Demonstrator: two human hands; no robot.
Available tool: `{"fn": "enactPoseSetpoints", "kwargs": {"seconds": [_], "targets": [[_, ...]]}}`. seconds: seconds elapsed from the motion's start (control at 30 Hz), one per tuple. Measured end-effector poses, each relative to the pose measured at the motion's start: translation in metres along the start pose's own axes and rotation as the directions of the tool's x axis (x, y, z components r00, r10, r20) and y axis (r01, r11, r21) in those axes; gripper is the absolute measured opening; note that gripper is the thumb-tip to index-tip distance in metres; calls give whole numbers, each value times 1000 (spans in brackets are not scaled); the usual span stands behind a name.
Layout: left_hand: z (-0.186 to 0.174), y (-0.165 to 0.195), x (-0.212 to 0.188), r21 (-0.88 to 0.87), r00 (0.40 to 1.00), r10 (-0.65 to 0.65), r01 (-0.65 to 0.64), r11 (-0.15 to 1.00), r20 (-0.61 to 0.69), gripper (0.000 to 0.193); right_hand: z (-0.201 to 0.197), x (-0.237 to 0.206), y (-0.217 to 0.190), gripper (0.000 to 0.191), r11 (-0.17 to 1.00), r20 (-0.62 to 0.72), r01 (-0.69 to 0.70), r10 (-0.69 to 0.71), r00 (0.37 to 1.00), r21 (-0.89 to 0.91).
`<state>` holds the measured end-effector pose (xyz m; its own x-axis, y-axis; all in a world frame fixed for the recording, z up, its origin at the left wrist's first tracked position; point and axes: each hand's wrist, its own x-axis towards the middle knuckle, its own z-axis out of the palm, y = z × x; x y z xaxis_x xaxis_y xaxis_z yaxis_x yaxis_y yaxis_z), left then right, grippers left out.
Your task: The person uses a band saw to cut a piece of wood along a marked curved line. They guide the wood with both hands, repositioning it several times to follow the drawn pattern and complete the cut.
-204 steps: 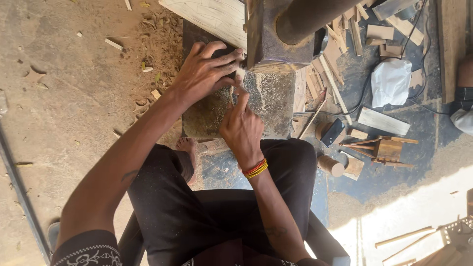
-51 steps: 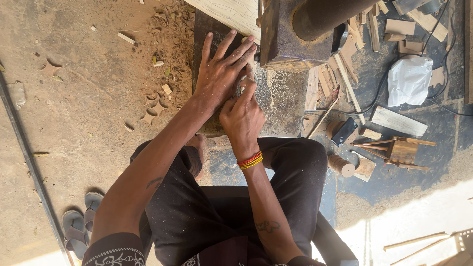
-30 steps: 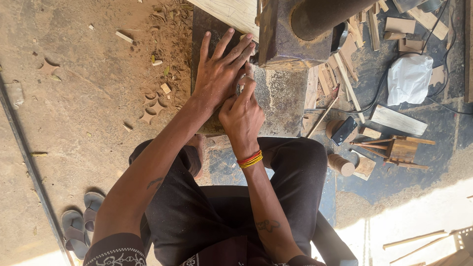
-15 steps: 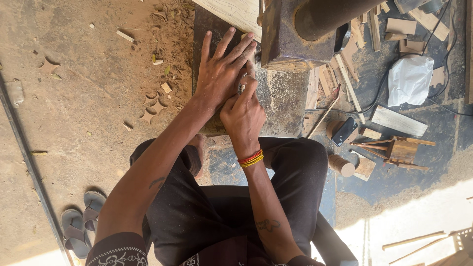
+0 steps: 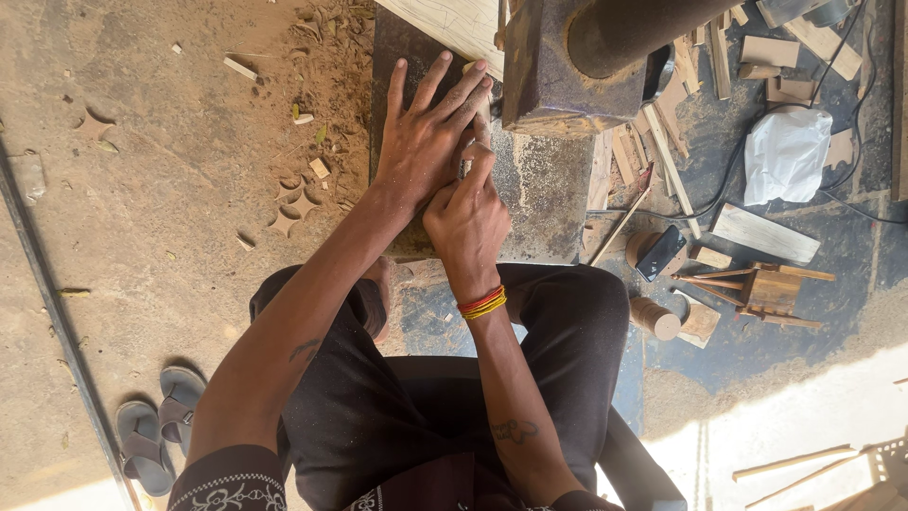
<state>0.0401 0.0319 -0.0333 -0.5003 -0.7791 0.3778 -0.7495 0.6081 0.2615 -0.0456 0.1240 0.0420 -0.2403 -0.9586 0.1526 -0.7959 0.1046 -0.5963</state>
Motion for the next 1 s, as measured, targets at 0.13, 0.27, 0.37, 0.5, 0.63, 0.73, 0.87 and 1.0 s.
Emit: {"fn": "enactPoseSetpoints", "kwargs": {"seconds": [0.13,0.27,0.37,0.5,0.63,0.73,0.87,1.0], "targets": [[-1,1,-1,13,1000,-2,2,1000,-11,59,0,1,-1,41,1000,-7,10,-10,1000,-1],[-1,1,0,15,1000,-5,5,1000,-3,57,0,1,0,42,1000,-7,15,-15,1000,-3],[-2,2,0,15,1000,-2,2,1000,-2,59,1,1,2,41,1000,9,3,-3,1000,-10],[-2,2,-1,17,1000,-6,6,1000,-3,59,1,1,3,41,998,-36,62,-62,997,-1],[0,1,-1,17,1000,-3,4,1000,-26,60,4,1,4,41,1000,-15,27,-28,1000,-6],[2,0,0,15,1000,-9,9,1000,-28,59,6,1,6,42,1000,-7,27,-27,1000,4],[2,1,0,3,1000,-11,11,1000,-17,60,7,0,8,41,1000,9,15,-15,1000,-1],[-1,2,-1,9,1000,-13,13,1000,-23,61,6,0,8,42,1000,20,6,-6,1000,0]]}}
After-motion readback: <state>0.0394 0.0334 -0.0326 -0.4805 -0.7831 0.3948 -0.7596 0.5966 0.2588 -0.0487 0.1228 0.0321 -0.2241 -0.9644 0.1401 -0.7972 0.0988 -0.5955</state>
